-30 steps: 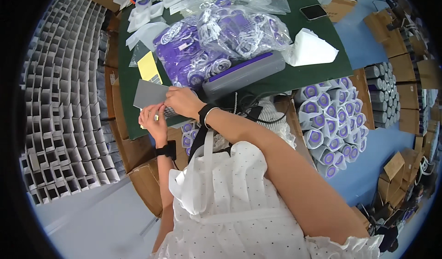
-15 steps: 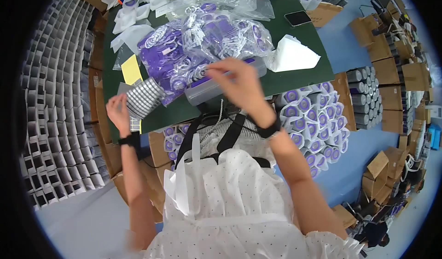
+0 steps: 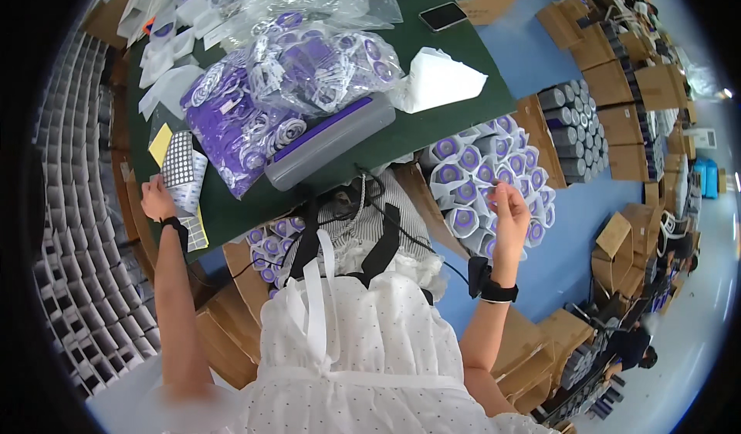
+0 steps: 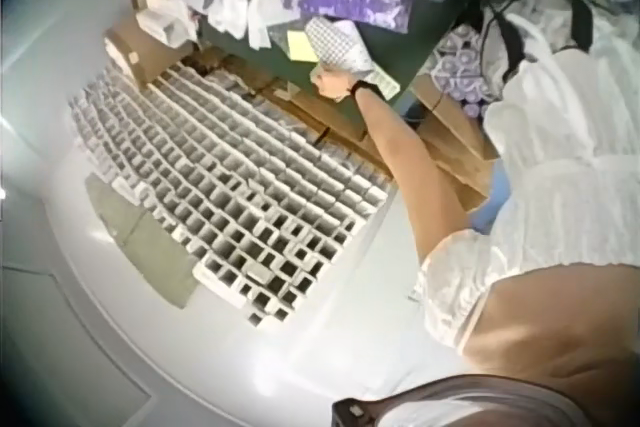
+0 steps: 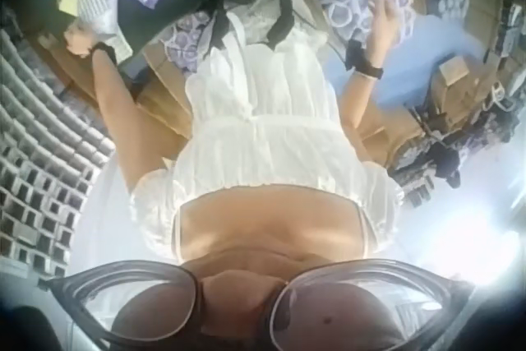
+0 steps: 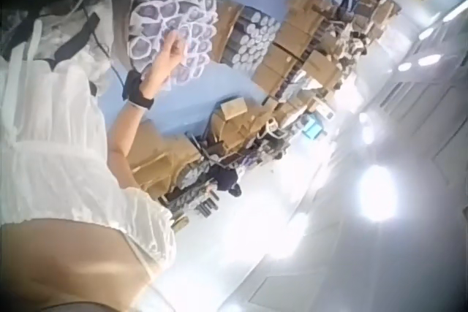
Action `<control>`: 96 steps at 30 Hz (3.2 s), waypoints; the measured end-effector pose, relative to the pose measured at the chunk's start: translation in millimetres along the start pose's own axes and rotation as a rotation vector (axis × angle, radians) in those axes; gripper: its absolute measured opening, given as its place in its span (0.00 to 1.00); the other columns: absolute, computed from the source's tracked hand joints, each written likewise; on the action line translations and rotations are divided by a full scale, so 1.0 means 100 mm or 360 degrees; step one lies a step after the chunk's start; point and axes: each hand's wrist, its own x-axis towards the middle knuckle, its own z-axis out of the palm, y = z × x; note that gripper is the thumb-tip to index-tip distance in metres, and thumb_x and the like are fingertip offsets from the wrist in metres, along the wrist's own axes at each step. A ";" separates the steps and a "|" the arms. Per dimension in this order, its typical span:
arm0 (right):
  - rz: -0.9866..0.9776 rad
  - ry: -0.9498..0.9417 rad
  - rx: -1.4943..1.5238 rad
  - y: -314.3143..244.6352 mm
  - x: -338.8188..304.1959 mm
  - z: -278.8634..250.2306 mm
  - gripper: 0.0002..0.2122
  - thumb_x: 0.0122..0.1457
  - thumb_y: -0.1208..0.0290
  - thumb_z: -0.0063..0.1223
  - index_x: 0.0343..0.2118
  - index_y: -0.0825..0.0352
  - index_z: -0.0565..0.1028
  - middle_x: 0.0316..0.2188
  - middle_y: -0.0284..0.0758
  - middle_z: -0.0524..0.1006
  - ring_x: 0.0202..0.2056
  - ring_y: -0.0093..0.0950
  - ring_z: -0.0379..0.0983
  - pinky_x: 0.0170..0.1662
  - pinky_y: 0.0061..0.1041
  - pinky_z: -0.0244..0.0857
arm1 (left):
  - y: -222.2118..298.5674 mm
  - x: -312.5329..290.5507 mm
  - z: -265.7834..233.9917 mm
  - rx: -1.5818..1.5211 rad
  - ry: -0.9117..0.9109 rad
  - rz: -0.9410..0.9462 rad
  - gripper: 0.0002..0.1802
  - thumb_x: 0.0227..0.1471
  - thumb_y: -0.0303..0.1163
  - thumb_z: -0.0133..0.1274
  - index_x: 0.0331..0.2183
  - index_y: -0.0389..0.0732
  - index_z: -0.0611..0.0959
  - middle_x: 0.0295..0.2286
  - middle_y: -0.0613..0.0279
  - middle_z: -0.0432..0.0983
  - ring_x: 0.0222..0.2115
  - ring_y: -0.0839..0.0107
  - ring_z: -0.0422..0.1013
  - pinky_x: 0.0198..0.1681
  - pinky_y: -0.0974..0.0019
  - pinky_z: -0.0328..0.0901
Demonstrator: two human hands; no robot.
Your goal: The person wipes a filter with a cloth, slides it into a plastic bag, and places it into a cardboard box before peeling a label from a sheet and pressing it onto a gray plastic housing.
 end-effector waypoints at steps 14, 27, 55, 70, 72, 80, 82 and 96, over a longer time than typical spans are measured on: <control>-0.0258 -0.0371 -0.0484 0.02 0.19 0.48 0.10 0.58 0.70 0.54 0.39 0.69 0.77 0.30 0.30 0.78 0.30 0.16 0.71 0.35 0.17 0.65 | 1.20 -1.31 -0.90 -0.0977 0.0180 -0.0287 0.04 0.53 0.29 0.53 0.32 0.40 0.80 0.29 0.57 0.73 0.33 0.56 0.72 0.36 0.60 0.66; -0.0417 -0.1054 -0.0764 0.52 0.98 1.49 0.29 0.53 0.74 0.58 0.58 0.64 0.59 0.51 0.45 0.68 0.46 0.35 0.72 0.43 0.29 0.69 | 2.01 -1.57 -1.21 -0.1478 -0.0438 -0.0301 0.29 0.44 0.28 0.62 0.49 0.36 0.71 0.46 0.50 0.69 0.50 0.54 0.64 0.54 0.60 0.57; -0.0372 -0.1158 -0.0288 0.78 1.27 1.84 0.42 0.49 0.79 0.56 0.64 0.67 0.43 0.62 0.50 0.51 0.60 0.41 0.56 0.58 0.33 0.55 | 2.69 -1.03 -1.49 -0.1518 -0.0852 -0.0425 0.58 0.37 0.16 0.60 0.62 0.40 0.42 0.56 0.46 0.55 0.47 0.49 0.66 0.46 0.58 0.65; -0.0817 -0.1046 -0.0396 0.49 1.42 1.92 0.36 0.48 0.81 0.50 0.62 0.67 0.49 0.54 0.44 0.68 0.55 0.46 0.63 0.58 0.33 0.56 | 2.83 -0.85 -1.16 -0.1487 -0.0734 -0.0484 0.36 0.45 0.30 0.62 0.54 0.39 0.65 0.35 0.59 0.72 0.28 0.68 0.70 0.31 0.67 0.65; -0.0963 -0.1048 -0.0540 0.47 1.43 1.92 0.35 0.49 0.80 0.50 0.62 0.66 0.50 0.54 0.45 0.67 0.54 0.47 0.63 0.56 0.34 0.58 | 2.84 -0.84 -1.14 -0.1622 -0.0768 -0.0627 0.34 0.45 0.29 0.61 0.53 0.39 0.66 0.33 0.61 0.72 0.28 0.68 0.70 0.31 0.67 0.66; -0.1134 -0.0903 -0.0789 0.50 1.50 1.97 0.31 0.53 0.67 0.58 0.58 0.66 0.58 0.47 0.43 0.73 0.47 0.44 0.70 0.48 0.34 0.65 | 2.78 -0.80 -1.13 -0.1647 -0.0817 -0.0545 0.31 0.44 0.28 0.62 0.50 0.41 0.69 0.29 0.63 0.74 0.28 0.68 0.73 0.33 0.67 0.68; -0.1203 -0.0849 -0.0810 0.55 1.53 1.97 0.31 0.52 0.65 0.59 0.58 0.66 0.59 0.44 0.42 0.74 0.44 0.44 0.71 0.47 0.34 0.66 | 2.78 -0.77 -1.13 -0.1671 -0.0845 -0.0580 0.31 0.44 0.27 0.63 0.50 0.41 0.69 0.28 0.63 0.74 0.28 0.69 0.73 0.33 0.68 0.68; -0.1465 -0.0814 -0.0984 0.60 1.52 1.99 0.27 0.52 0.69 0.58 0.55 0.67 0.64 0.43 0.44 0.74 0.41 0.40 0.71 0.44 0.33 0.66 | 2.77 -0.78 -1.12 -0.1707 -0.0772 -0.0537 0.35 0.43 0.25 0.64 0.52 0.40 0.68 0.30 0.61 0.75 0.27 0.72 0.72 0.31 0.70 0.69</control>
